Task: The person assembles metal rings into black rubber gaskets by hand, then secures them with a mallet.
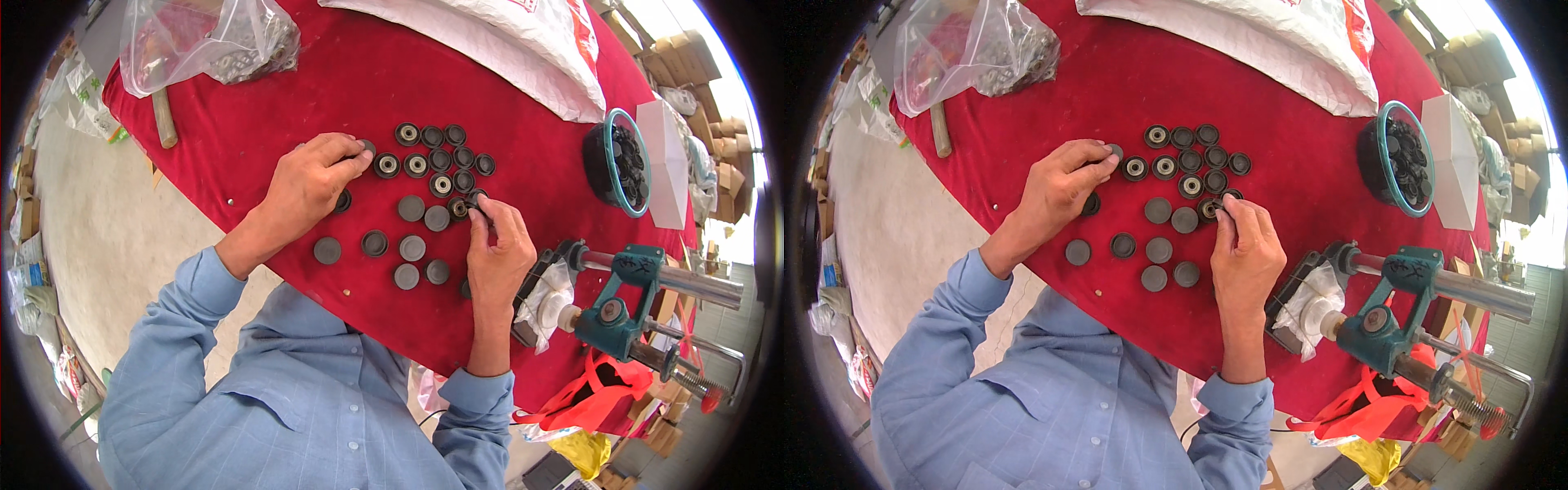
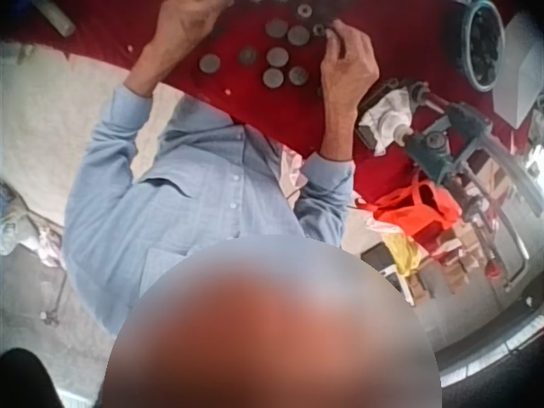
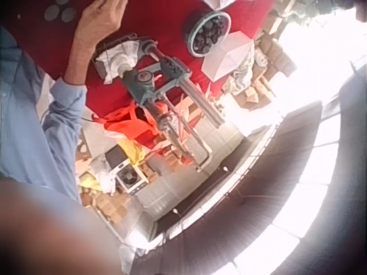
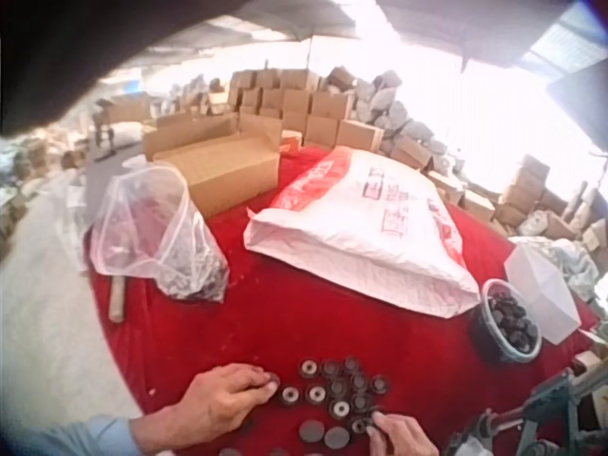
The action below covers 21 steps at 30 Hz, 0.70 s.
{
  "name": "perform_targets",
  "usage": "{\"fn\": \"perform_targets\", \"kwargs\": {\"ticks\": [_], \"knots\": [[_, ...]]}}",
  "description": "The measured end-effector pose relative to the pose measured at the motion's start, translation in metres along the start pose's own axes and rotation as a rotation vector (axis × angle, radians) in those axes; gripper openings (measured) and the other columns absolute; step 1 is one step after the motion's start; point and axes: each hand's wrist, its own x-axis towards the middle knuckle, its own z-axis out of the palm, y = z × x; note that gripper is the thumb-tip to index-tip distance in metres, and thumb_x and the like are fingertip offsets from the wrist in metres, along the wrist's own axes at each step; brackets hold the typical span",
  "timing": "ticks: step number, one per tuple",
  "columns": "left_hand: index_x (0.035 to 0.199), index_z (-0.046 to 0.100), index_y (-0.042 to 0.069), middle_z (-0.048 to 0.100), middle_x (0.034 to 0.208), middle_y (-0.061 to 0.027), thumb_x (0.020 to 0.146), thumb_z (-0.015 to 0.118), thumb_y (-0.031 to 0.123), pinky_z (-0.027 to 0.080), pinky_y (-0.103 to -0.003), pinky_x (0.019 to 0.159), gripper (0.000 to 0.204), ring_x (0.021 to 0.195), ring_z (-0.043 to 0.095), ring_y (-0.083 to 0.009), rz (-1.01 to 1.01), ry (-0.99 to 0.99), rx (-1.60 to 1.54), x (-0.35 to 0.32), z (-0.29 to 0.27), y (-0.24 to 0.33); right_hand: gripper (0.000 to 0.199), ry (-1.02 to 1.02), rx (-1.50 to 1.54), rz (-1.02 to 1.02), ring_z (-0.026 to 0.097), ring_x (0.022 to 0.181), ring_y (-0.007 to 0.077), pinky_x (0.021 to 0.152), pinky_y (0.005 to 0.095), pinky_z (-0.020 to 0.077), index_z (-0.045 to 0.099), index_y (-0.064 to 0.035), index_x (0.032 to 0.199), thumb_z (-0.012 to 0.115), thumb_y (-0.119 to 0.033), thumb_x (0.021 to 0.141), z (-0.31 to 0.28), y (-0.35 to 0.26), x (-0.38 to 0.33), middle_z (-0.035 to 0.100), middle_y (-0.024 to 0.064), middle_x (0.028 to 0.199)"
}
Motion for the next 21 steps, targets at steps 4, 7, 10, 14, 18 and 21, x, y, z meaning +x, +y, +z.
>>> {"fn": "perform_targets", "kwargs": {"ticks": [4, 7, 10, 14, 18, 21], "knots": [[0.114, 0.079, 0.002, 0.075, 0.114, -0.0125, 0.083, 0.073, -0.006, 0.065, -0.041, 0.091, 0.032, 0.114, 0.074, -0.0322, 0.042, -0.033, 0.080, -0.005, -0.005, 0.003, 0.018, -0.002, -0.016, -0.050, 0.076, 0.093, 0.0294, 0.080, 0.0382, 0.0627, 0.077, -0.0043, 0.106, 0.079, 0.000, 0.089, 0.008, -0.001, -0.005, 0.077, 0.0096, 0.106], [0.113, 0.079, 0.000, 0.075, 0.115, -0.0122, 0.082, 0.073, -0.006, 0.064, -0.042, 0.092, 0.033, 0.115, 0.074, -0.0324, 0.051, -0.034, 0.078, -0.009, -0.005, 0.002, 0.019, -0.004, -0.104, -0.093, 0.075, 0.096, 0.0291, 0.082, 0.0399, 0.0621, 0.078, -0.0059, 0.106, 0.078, -0.001, 0.088, 0.014, 0.003, -0.009, 0.078, 0.0076, 0.109], [0.111, 0.079, 0.001, 0.075, 0.115, -0.0121, 0.081, 0.073, -0.006, 0.064, -0.043, 0.092, 0.031, 0.115, 0.074, -0.0320, 0.052, -0.025, 0.081, -0.010, -0.003, 0.003, 0.017, -0.009, -0.201, -0.162, 0.074, 0.098, 0.0305, 0.084, 0.0416, 0.0615, 0.078, -0.0061, 0.105, 0.077, -0.002, 0.088, 0.014, 0.004, -0.011, 0.077, 0.0065, 0.110], [0.109, 0.079, 0.001, 0.075, 0.113, -0.0117, 0.081, 0.073, -0.006, 0.064, -0.042, 0.090, 0.029, 0.114, 0.075, -0.0312, 0.056, 0.006, 0.062, -0.013, 0.001, -0.002, 0.017, -0.024, -0.249, -0.194, 0.072, 0.100, 0.0314, 0.085, 0.0424, 0.0612, 0.078, -0.0052, 0.104, 0.076, -0.002, 0.087, 0.014, 0.002, -0.012, 0.077, 0.0068, 0.111], [0.110, 0.079, 0.002, 0.075, 0.112, -0.0117, 0.081, 0.073, -0.006, 0.065, -0.041, 0.088, 0.030, 0.112, 0.075, -0.0313, 0.068, 0.047, 0.045, -0.013, 0.004, -0.004, 0.024, -0.061, -0.268, -0.222, 0.072, 0.103, 0.0326, 0.089, 0.0437, 0.0607, 0.079, -0.0025, 0.110, 0.074, -0.001, 0.086, 0.012, 0.003, -0.020, 0.076, 0.0096, 0.115], [0.111, 0.079, 0.004, 0.075, 0.112, -0.0117, 0.080, 0.074, -0.007, 0.065, -0.040, 0.088, 0.033, 0.111, 0.075, -0.0315, 0.053, 0.036, 0.058, -0.011, 0.001, 0.000, 0.030, -0.091, -0.307, -0.231, 0.071, 0.108, 0.0333, 0.092, 0.0441, 0.0598, 0.078, -0.0010, 0.115, 0.071, 0.001, 0.086, 0.008, -0.003, -0.027, 0.075, 0.0107, 0.121]]}}
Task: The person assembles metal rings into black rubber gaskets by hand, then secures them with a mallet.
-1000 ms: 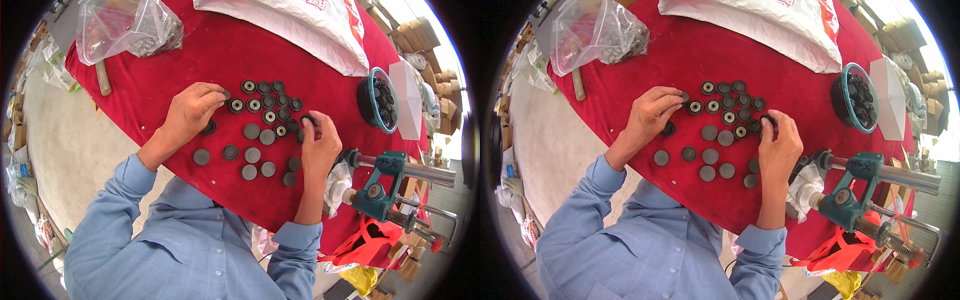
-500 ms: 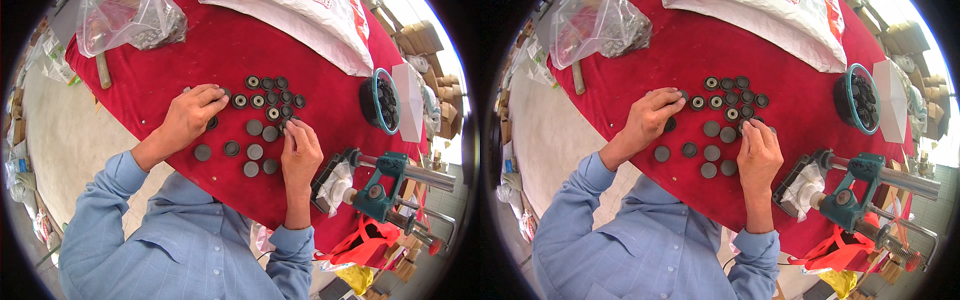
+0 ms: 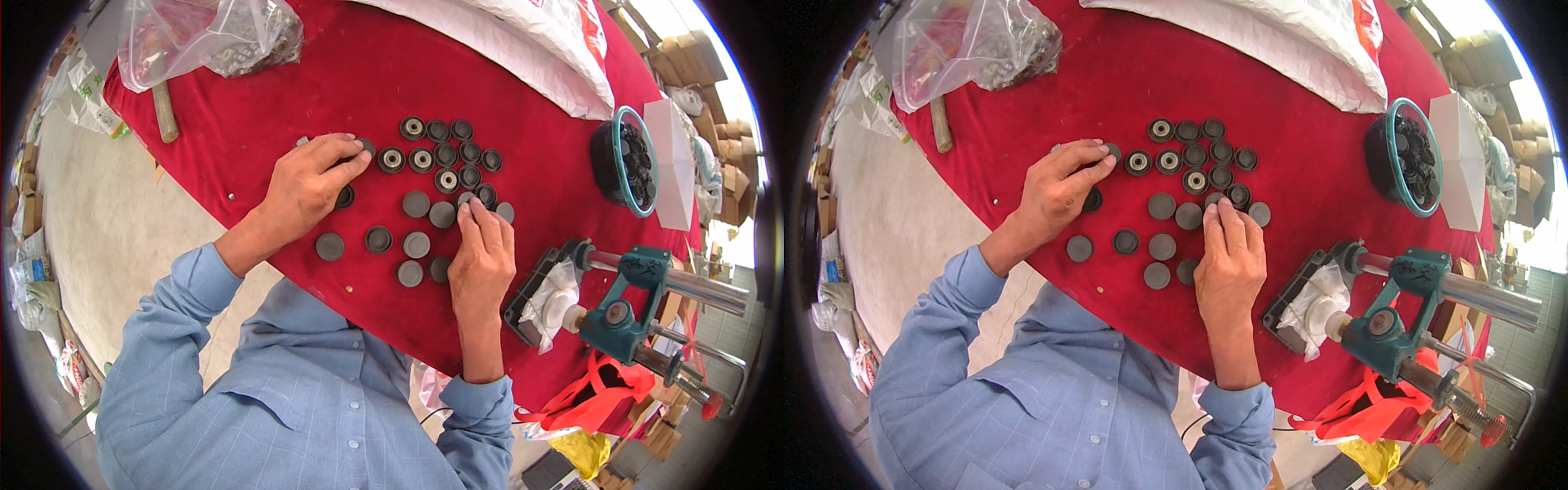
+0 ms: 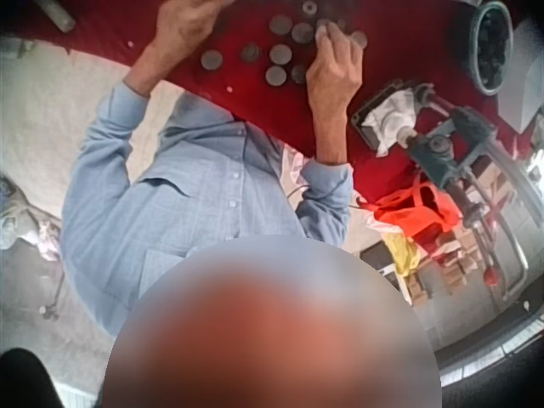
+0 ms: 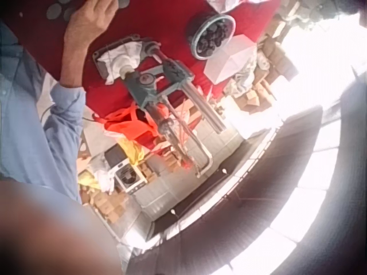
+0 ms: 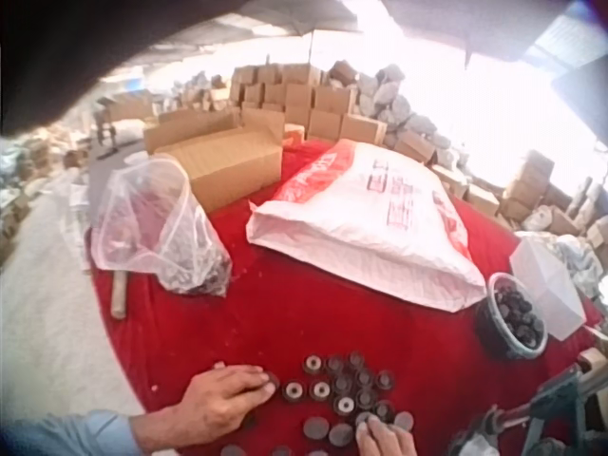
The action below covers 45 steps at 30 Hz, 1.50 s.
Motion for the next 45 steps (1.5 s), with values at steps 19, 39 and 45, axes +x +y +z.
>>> {"fn": "perform_targets", "kwargs": {"ticks": [19, 39, 45], "knots": [[0.104, 0.078, 0.002, 0.074, 0.105, -0.0074, 0.079, 0.078, 0.000, 0.060, -0.042, 0.089, 0.025, 0.110, 0.073, -0.0279, 0.145, -0.031, 0.114, 0.006, -0.003, -0.006, 0.029, -0.197, -0.098, 0.300, 0.066, 0.102, 0.0319, 0.088, 0.0484, 0.0508, 0.078, -0.0066, 0.110, 0.083, -0.027, 0.089, 0.006, 0.019, 0.062, 0.072, 0.0104, 0.108], [0.105, 0.075, 0.005, 0.067, 0.103, -0.0096, 0.079, 0.089, 0.010, 0.053, -0.042, 0.076, 0.030, 0.090, 0.065, -0.0274, 0.014, -0.079, -0.301, -0.006, -0.019, -0.009, 0.011, 0.159, 0.206, 0.024, 0.074, 0.088, 0.0280, 0.075, 0.0388, 0.0604, 0.074, -0.0049, 0.100, 0.078, -0.002, 0.090, 0.022, -0.008, 0.056, 0.075, 0.0071, 0.103], [0.106, 0.074, 0.004, 0.066, 0.110, -0.0107, 0.083, 0.087, 0.020, 0.053, -0.041, 0.080, 0.031, 0.097, 0.064, -0.0296, 0.030, -0.205, -0.225, -0.020, -0.026, -0.007, 0.013, -0.021, 0.052, -0.051, 0.074, 0.090, 0.0285, 0.077, 0.0407, 0.0595, 0.075, -0.0050, 0.101, 0.073, -0.001, 0.088, 0.018, -0.012, 0.046, 0.076, 0.0061, 0.107]]}}
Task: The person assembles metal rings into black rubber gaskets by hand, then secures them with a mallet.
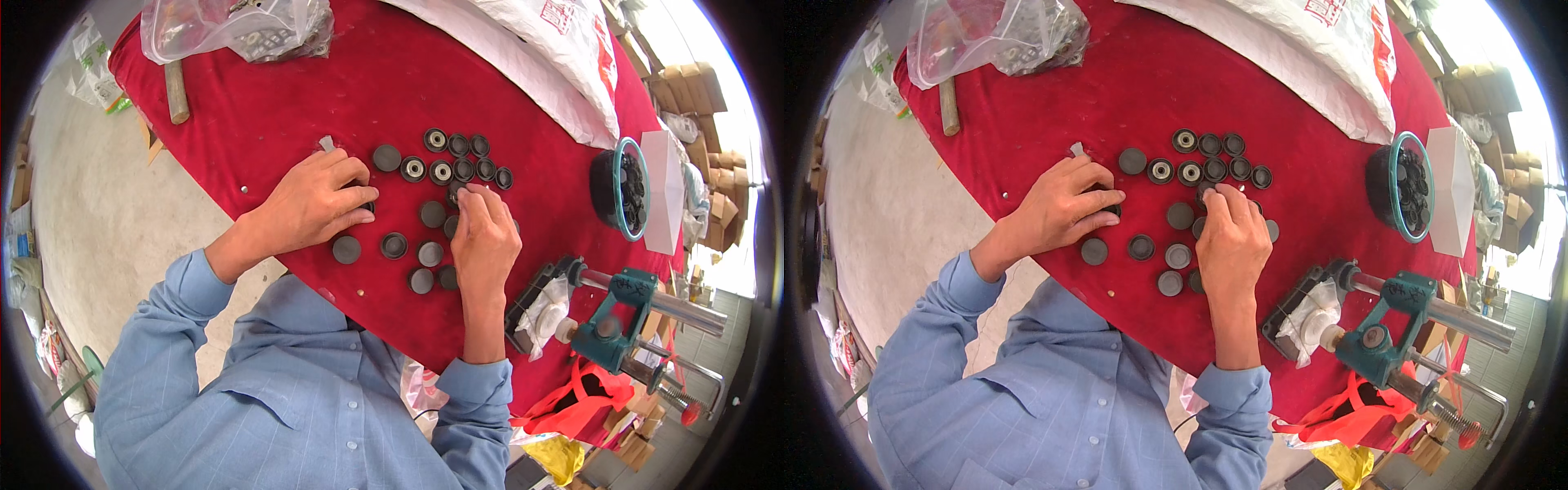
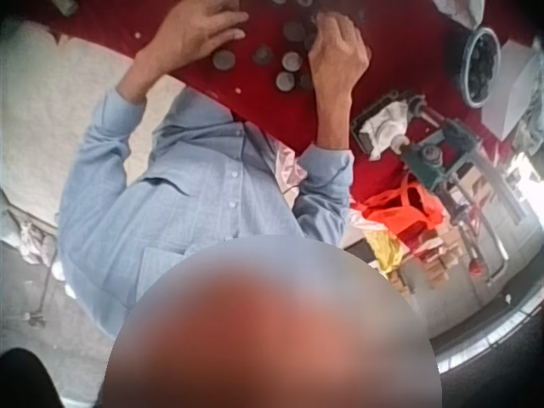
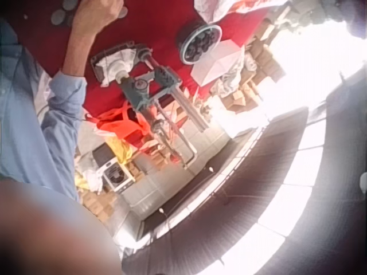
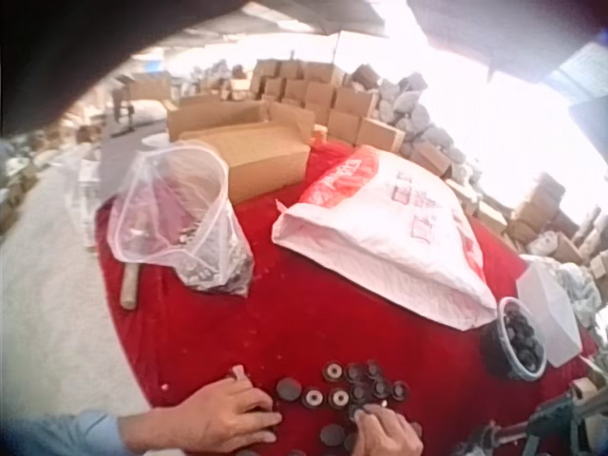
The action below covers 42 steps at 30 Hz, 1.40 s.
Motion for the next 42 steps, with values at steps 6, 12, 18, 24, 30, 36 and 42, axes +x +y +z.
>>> {"fn": "perform_targets", "kwargs": {"ticks": [6, 12, 18, 24, 30, 36, 42], "knots": [[0.106, 0.069, 0.004, 0.066, 0.107, -0.0103, 0.083, 0.087, 0.017, 0.055, -0.042, 0.081, 0.032, 0.097, 0.065, -0.0303, -0.026, 0.008, -0.095, 0.001, 0.003, 0.000, 0.022, -0.075, -0.039, -0.029, 0.072, 0.105, 0.0311, 0.091, 0.0437, 0.0572, 0.076, -0.0030, 0.108, 0.069, 0.000, 0.088, -0.006, 0.000, -0.010, 0.074, 0.0109, 0.118], [0.106, 0.069, 0.003, 0.067, 0.099, -0.0087, 0.081, 0.088, 0.003, 0.055, -0.034, 0.065, 0.032, 0.078, 0.067, -0.0233, -0.189, 0.057, -0.318, 0.011, 0.002, 0.011, 0.028, -0.079, -0.233, -0.135, 0.069, 0.112, 0.0295, 0.099, 0.0463, 0.0549, 0.074, -0.0002, 0.112, 0.071, -0.003, 0.085, -0.006, -0.012, -0.014, 0.073, 0.0111, 0.124], [0.105, 0.078, 0.004, 0.067, 0.096, -0.0074, 0.081, 0.089, 0.003, 0.051, -0.030, 0.063, 0.027, 0.075, 0.066, -0.0190, -0.207, 0.266, -0.316, 0.047, 0.003, 0.019, 0.028, -0.083, -0.104, -0.067, 0.068, 0.112, 0.0292, 0.103, 0.0462, 0.0528, 0.074, -0.0010, 0.111, 0.072, -0.002, 0.084, -0.005, -0.005, -0.016, 0.073, 0.0098, 0.124], [0.101, 0.078, 0.004, 0.069, 0.100, -0.0089, 0.084, 0.084, 0.005, 0.057, -0.038, 0.068, 0.018, 0.083, 0.070, -0.0259, -0.080, 0.256, -0.078, 0.067, 0.033, -0.002, 0.025, -0.107, -0.010, -0.006, 0.067, 0.109, 0.0299, 0.100, 0.0460, 0.0524, 0.074, -0.0025, 0.111, 0.071, -0.002, 0.086, -0.010, -0.006, -0.012, 0.071, 0.0094, 0.121], [0.102, 0.079, 0.005, 0.072, 0.108, -0.0095, 0.081, 0.086, 0.006, 0.059, -0.041, 0.079, 0.022, 0.097, 0.071, -0.0292, 0.042, 0.200, 0.009, 0.061, 0.038, -0.007, 0.021, -0.150, 0.037, 0.052, 0.069, 0.102, 0.0307, 0.094, 0.0456, 0.0531, 0.074, -0.0042, 0.109, 0.070, -0.003, 0.089, -0.016, 0.000, 0.002, 0.071, 0.0102, 0.109], [0.111, 0.077, 0.004, 0.071, 0.115, -0.0102, 0.078, 0.088, 0.011, 0.057, -0.045, 0.085, 0.036, 0.104, 0.069, -0.0307, 0.096, 0.156, 0.036, 0.054, 0.032, -0.004, 0.018, -0.106, 0.107, 0.208, 0.071, 0.098, 0.0326, 0.089, 0.0466, 0.0541, 0.075, -0.0042, 0.112, 0.073, -0.011, 0.095, -0.010, 0.007, 0.032, 0.070, 0.0130, 0.102], [0.107, 0.076, 0.004, 0.071, 0.113, -0.0104, 0.076, 0.088, 0.010, 0.056, -0.044, 0.086, 0.034, 0.105, 0.067, -0.0293, 0.080, 0.166, 0.001, 0.053, 0.036, -0.003, 0.031, -0.246, -0.065, 0.241, 0.070, 0.104, 0.0319, 0.088, 0.0476, 0.0529, 0.076, -0.0058, 0.119, 0.081, -0.018, 0.091, 0.003, 0.016, 0.045, 0.069, 0.0127, 0.107]]}}
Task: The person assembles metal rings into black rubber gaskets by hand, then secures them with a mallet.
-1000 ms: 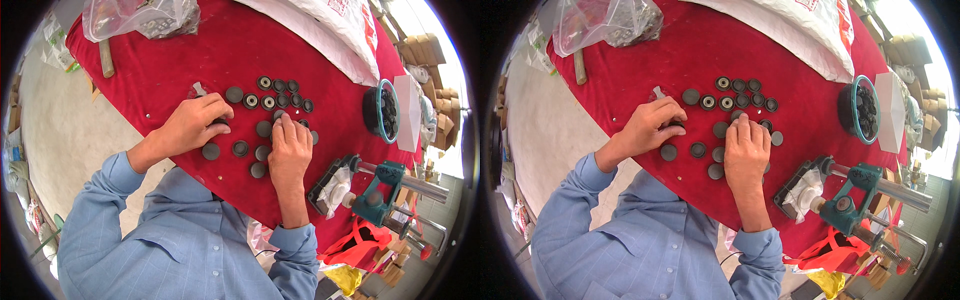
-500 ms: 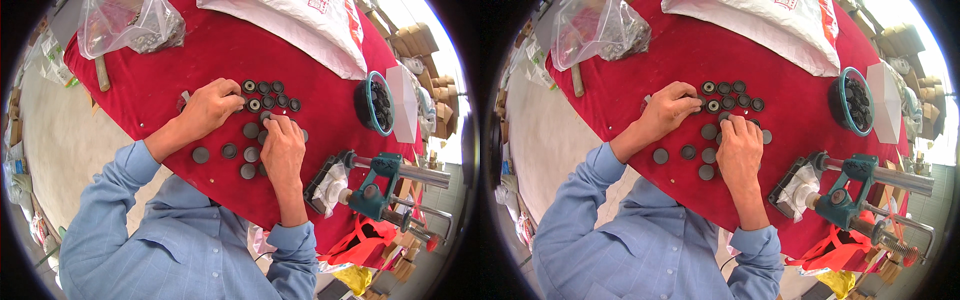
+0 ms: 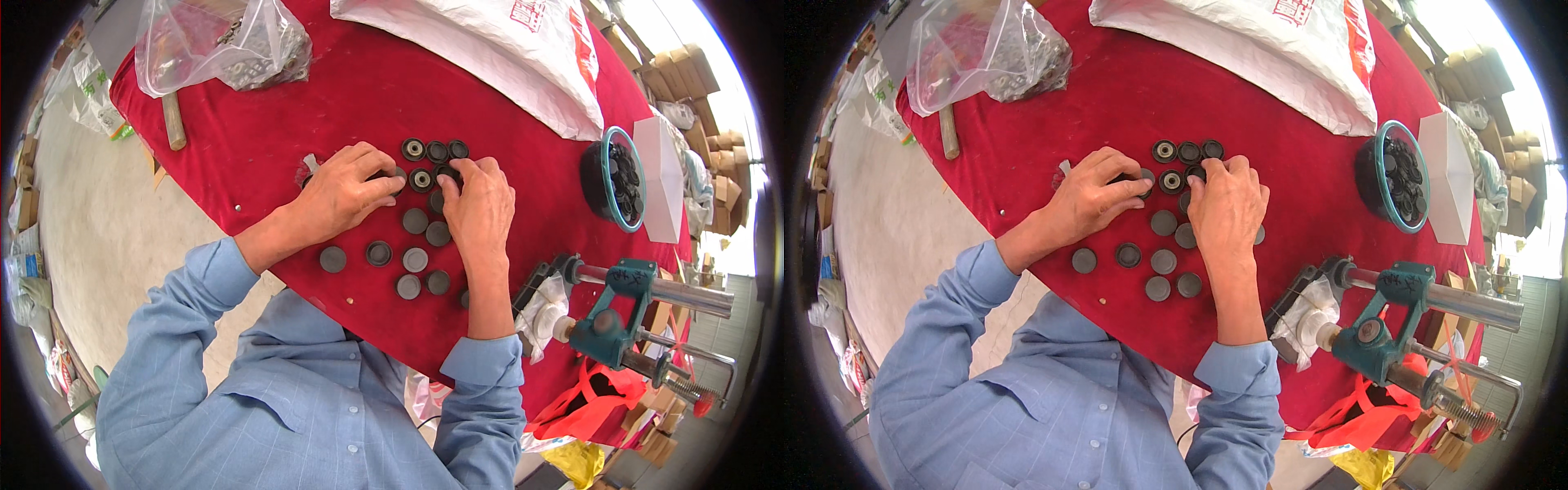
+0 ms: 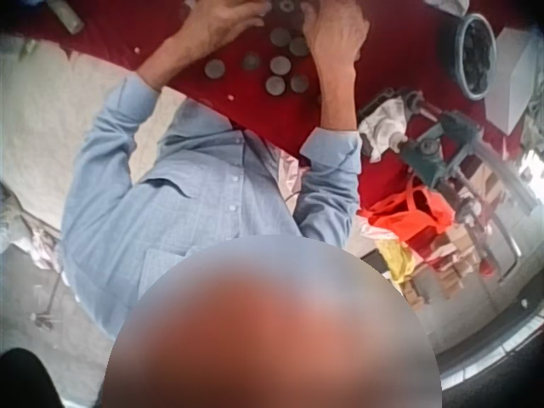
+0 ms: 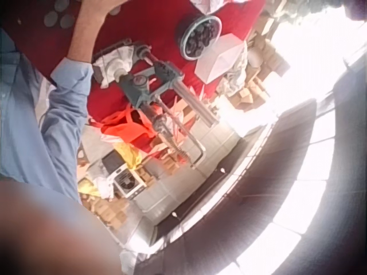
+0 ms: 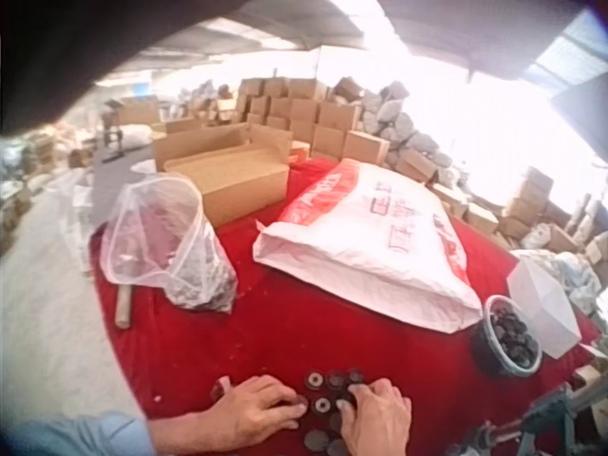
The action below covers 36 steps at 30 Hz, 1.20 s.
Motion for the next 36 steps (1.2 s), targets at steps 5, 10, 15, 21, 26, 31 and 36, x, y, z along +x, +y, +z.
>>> {"fn": "perform_targets", "kwargs": {"ticks": [5, 10, 15, 21, 26, 31, 36], "knots": [[0.105, 0.076, 0.005, 0.073, 0.115, -0.0108, 0.075, 0.089, 0.009, 0.057, -0.045, 0.086, 0.032, 0.106, 0.070, -0.0305, 0.033, 0.014, 0.005, -0.005, 0.004, -0.004, 0.030, -0.051, 0.143, 0.042, 0.072, 0.101, 0.0321, 0.085, 0.0470, 0.0540, 0.074, -0.0068, 0.116, 0.083, -0.014, 0.089, -0.002, -0.002, 0.006, 0.069, 0.0123, 0.106], [0.104, 0.078, 0.006, 0.077, 0.115, -0.0095, 0.077, 0.088, 0.012, 0.057, -0.043, 0.088, 0.030, 0.108, 0.073, -0.0278, 0.046, 0.066, 0.103, -0.008, 0.007, -0.001, 0.026, 0.037, 0.369, -0.008, 0.074, 0.091, 0.0339, 0.077, 0.0446, 0.0581, 0.071, -0.0058, 0.112, 0.081, -0.007, 0.088, 0.002, -0.010, 0.003, 0.070, 0.0120, 0.103], [0.109, 0.080, 0.007, 0.077, 0.119, -0.0069, 0.085, 0.077, 0.015, 0.052, -0.044, 0.095, 0.026, 0.111, 0.071, -0.0238, 0.062, 0.007, 0.263, -0.012, 0.005, 0.008, 0.020, 0.169, 0.297, -0.188, 0.074, 0.089, 0.0325, 0.075, 0.0420, 0.0596, 0.072, -0.0048, 0.107, 0.079, -0.004, 0.089, 0.005, -0.022, -0.011, 0.070, 0.0092, 0.103], [0.120, 0.080, 0.010, 0.074, 0.131, -0.0027, 0.089, 0.068, 0.016, 0.044, -0.049, 0.106, 0.034, 0.118, 0.066, -0.0207, 0.036, -0.061, 0.368, -0.023, -0.004, 0.015, 0.012, 0.197, 0.278, -0.232, 0.073, 0.093, 0.0301, 0.075, 0.0415, 0.0599, 0.075, -0.0045, 0.105, 0.075, -0.003, 0.092, 0.018, -0.023, -0.017, 0.070, 0.0076, 0.103], [0.124, 0.079, 0.011, 0.072, 0.135, -0.0018, 0.090, 0.068, 0.015, 0.039, -0.053, 0.113, 0.036, 0.122, 0.064, -0.0207, 0.029, -0.096, 0.404, -0.025, -0.007, 0.018, 0.017, 0.177, 0.216, -0.294, 0.071, 0.098, 0.0309, 0.083, 0.0437, 0.0589, 0.076, -0.0047, 0.105, 0.072, -0.001, 0.089, 0.019, -0.021, -0.025, 0.071, 0.0078, 0.108], [0.129, 0.078, 0.012, 0.072, 0.136, -0.0012, 0.092, 0.067, 0.015, 0.037, -0.056, 0.116, 0.038, 0.123, 0.063, -0.0210, 0.025, -0.108, 0.404, -0.027, -0.009, 0.016, 0.027, 0.183, 0.106, -0.347, 0.068, 0.108, 0.0304, 0.096, 0.0456, 0.0553, 0.076, -0.0030, 0.110, 0.071, 0.000, 0.083, 0.018, -0.024, -0.036, 0.070, 0.0075, 0.114], [0.128, 0.078, 0.012, 0.072, 0.137, -0.0010, 0.091, 0.068, 0.014, 0.037, -0.057, 0.116, 0.039, 0.125, 0.062, -0.0211, 0.031, -0.100, 0.399, -0.027, -0.010, 0.017, 0.032, 0.213, -0.033, -0.382, 0.066, 0.112, 0.0280, 0.106, 0.0486, 0.0500, 0.075, -0.0029, 0.114, 0.071, -0.003, 0.082, 0.015, -0.028, -0.038, 0.071, 0.0065, 0.117]]}}
